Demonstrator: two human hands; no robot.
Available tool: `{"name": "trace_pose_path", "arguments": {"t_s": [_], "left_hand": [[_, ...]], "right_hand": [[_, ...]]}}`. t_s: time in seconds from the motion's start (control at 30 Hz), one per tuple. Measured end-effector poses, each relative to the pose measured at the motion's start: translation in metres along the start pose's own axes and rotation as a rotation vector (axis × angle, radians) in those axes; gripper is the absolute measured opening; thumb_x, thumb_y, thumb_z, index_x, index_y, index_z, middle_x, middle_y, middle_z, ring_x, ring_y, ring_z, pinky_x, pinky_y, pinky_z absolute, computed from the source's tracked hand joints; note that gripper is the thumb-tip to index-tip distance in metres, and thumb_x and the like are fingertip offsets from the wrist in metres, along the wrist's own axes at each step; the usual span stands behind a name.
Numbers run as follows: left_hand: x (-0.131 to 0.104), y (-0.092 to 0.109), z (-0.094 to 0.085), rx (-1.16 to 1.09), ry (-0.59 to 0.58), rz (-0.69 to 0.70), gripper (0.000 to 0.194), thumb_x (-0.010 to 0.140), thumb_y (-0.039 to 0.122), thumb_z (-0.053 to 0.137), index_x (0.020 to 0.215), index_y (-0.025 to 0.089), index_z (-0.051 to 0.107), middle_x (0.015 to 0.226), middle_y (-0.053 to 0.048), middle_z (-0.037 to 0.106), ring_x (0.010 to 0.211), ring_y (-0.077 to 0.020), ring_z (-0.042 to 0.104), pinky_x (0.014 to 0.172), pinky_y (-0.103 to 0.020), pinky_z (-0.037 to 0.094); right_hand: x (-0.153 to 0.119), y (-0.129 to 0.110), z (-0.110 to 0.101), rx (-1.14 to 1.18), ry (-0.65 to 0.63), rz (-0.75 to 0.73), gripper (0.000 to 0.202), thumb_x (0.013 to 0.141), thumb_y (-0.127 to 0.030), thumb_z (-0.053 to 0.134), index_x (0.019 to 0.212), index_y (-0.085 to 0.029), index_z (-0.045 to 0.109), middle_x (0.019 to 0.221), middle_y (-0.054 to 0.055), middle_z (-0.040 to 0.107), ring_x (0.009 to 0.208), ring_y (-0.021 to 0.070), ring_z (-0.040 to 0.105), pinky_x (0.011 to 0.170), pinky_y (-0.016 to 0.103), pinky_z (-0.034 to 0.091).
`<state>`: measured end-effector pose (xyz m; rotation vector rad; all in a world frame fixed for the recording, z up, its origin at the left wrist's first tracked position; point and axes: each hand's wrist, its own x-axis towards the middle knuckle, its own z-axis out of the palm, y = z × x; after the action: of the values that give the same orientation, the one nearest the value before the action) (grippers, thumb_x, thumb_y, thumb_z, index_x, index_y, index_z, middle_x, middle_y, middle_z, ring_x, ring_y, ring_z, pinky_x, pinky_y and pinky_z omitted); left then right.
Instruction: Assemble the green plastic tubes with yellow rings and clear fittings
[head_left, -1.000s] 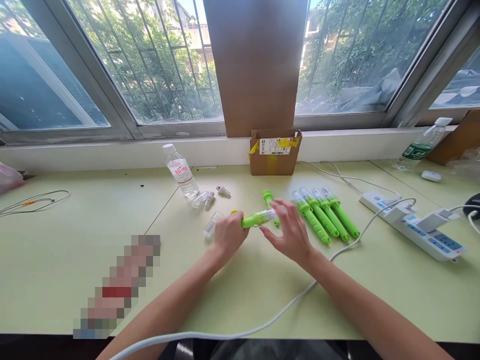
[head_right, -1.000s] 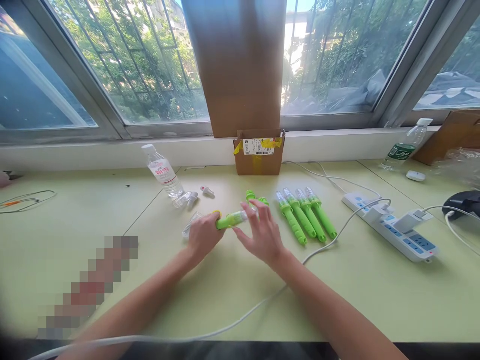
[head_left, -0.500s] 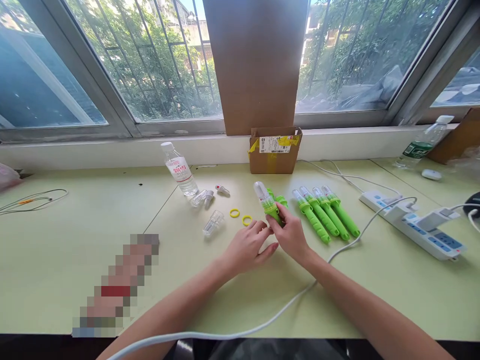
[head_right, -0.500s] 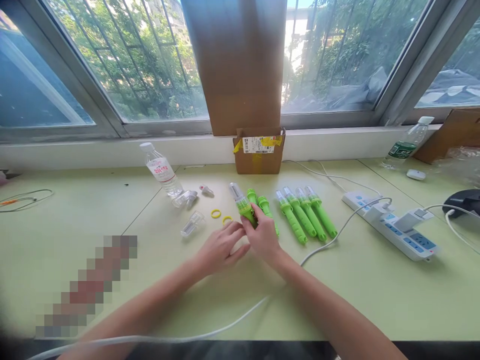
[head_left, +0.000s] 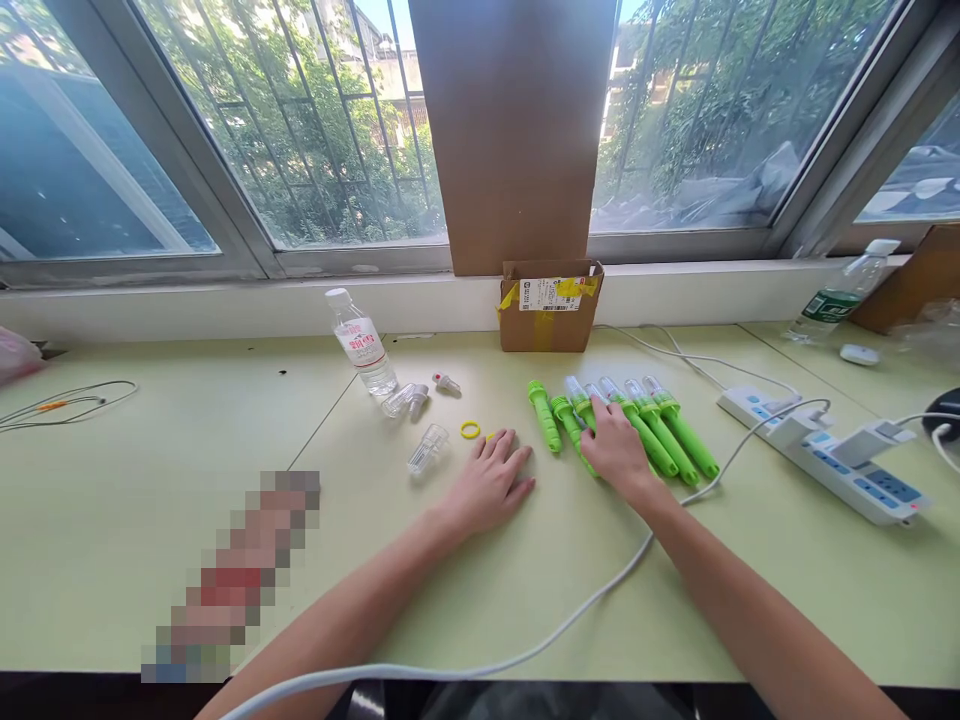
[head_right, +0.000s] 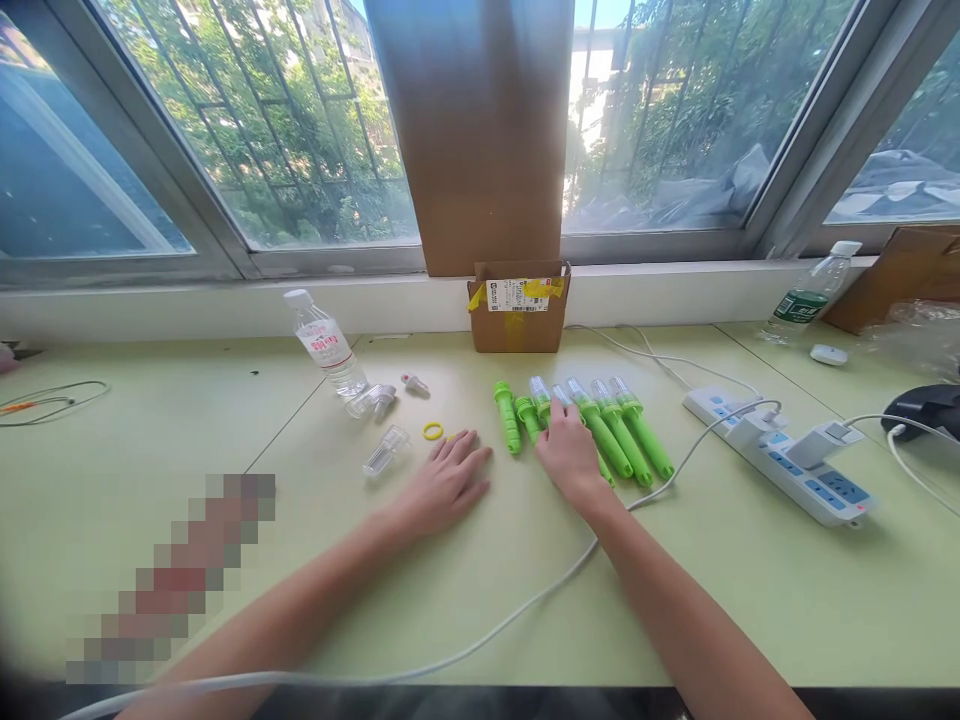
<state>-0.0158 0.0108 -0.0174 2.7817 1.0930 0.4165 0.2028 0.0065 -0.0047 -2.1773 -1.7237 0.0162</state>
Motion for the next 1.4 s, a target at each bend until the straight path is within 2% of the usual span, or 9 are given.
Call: {"name": "trace_pose_path", "arguments": {"t_s": [0.13, 0.33, 0.57, 0.63, 0.73, 0.87, 1.07, 1.27, 1.4], "left_hand": [[0.0, 0.0, 0.001, -0.041, -0.016, -0.023, 0.043, 0.091, 0.042, 0.04, 0.128, 0.021, 0.046, 0.141, -0.015, 0.037, 0.134, -0.0311, 0.028, 0.107, -0.05, 0.029], [0.0, 0.0, 0.002, -0.08, -0.006, -0.043, 0.041, 0.09, 0.04, 0.042, 0.125, 0.02, 0.047, 0.141, -0.016, 0.036, 0.135, -0.0316, 0.026, 0.106, -0.049, 0.033], [0.0, 0.001, 0.003, -0.056, 0.024, -0.03, 0.036, 0.09, 0.036, 0.043, 0.122, 0.02, 0.047, 0.136, -0.014, 0.039, 0.132, -0.0294, 0.03, 0.104, -0.047, 0.036], [0.002, 0.001, 0.002, -0.041, 0.047, -0.024, 0.032, 0.09, 0.034, 0.043, 0.118, 0.02, 0.05, 0.131, -0.013, 0.043, 0.129, -0.0282, 0.034, 0.103, -0.045, 0.037], [0.004, 0.001, -0.001, 0.007, 0.063, -0.019, 0.025, 0.091, 0.027, 0.038, 0.108, 0.019, 0.054, 0.118, -0.012, 0.05, 0.115, -0.0259, 0.045, 0.096, -0.043, 0.041], [0.006, 0.001, -0.003, 0.063, 0.062, -0.051, 0.028, 0.093, 0.022, 0.032, 0.103, 0.019, 0.058, 0.102, -0.01, 0.056, 0.097, -0.0233, 0.051, 0.086, -0.041, 0.044], [0.007, 0.0, -0.001, 0.063, 0.126, -0.092, 0.025, 0.089, 0.021, 0.04, 0.105, 0.02, 0.058, 0.096, -0.008, 0.056, 0.092, -0.0233, 0.051, 0.083, -0.039, 0.043], [0.007, -0.001, 0.001, 0.037, 0.182, -0.138, 0.023, 0.087, 0.024, 0.047, 0.107, 0.019, 0.056, 0.095, -0.007, 0.058, 0.089, -0.0225, 0.054, 0.082, -0.038, 0.043], [0.008, -0.003, 0.0, -0.013, 0.201, -0.153, 0.024, 0.088, 0.025, 0.044, 0.11, 0.02, 0.055, 0.098, -0.007, 0.059, 0.086, -0.021, 0.057, 0.081, -0.037, 0.045]], "right_hand": [[-0.002, -0.002, -0.003, -0.03, -0.058, -0.011, 0.046, 0.085, -0.016, 0.041, 0.131, -0.011, 0.043, 0.11, 0.015, 0.057, 0.09, 0.0254, 0.062, 0.072, 0.031, 0.043], [-0.004, -0.004, -0.009, -0.114, -0.117, 0.004, 0.046, 0.086, -0.018, 0.04, 0.132, -0.019, 0.044, 0.108, 0.012, 0.059, 0.084, 0.0239, 0.063, 0.066, 0.03, 0.041], [-0.005, -0.004, -0.01, -0.198, -0.1, 0.014, 0.038, 0.087, -0.021, 0.041, 0.124, -0.019, 0.05, 0.1, 0.011, 0.063, 0.08, 0.0236, 0.062, 0.058, 0.028, 0.038], [-0.006, -0.005, -0.01, -0.212, -0.073, 0.008, 0.034, 0.088, -0.023, 0.041, 0.119, -0.018, 0.054, 0.096, 0.011, 0.063, 0.082, 0.0241, 0.061, 0.057, 0.028, 0.037], [-0.008, -0.008, -0.011, -0.228, 0.037, -0.017, 0.03, 0.091, -0.027, 0.04, 0.113, -0.018, 0.057, 0.096, 0.011, 0.062, 0.088, 0.0254, 0.058, 0.06, 0.028, 0.039], [-0.011, -0.013, -0.013, -0.208, 0.146, -0.097, 0.03, 0.093, -0.028, 0.037, 0.112, -0.018, 0.057, 0.099, 0.012, 0.061, 0.095, 0.0262, 0.055, 0.063, 0.029, 0.04], [-0.017, -0.021, -0.011, -0.183, 0.025, -0.204, 0.026, 0.093, -0.027, 0.037, 0.109, -0.019, 0.057, 0.095, 0.011, 0.061, 0.081, 0.0233, 0.06, 0.061, 0.029, 0.041], [-0.019, -0.023, -0.007, -0.241, -0.081, -0.221, 0.022, 0.092, -0.027, 0.04, 0.106, -0.019, 0.055, 0.096, 0.012, 0.061, 0.075, 0.0232, 0.063, 0.06, 0.029, 0.042], [-0.02, -0.023, -0.003, -0.217, -0.1, -0.2, 0.033, 0.09, -0.028, 0.042, 0.12, -0.016, 0.048, 0.094, 0.012, 0.062, 0.076, 0.0249, 0.064, 0.061, 0.031, 0.043]]}}
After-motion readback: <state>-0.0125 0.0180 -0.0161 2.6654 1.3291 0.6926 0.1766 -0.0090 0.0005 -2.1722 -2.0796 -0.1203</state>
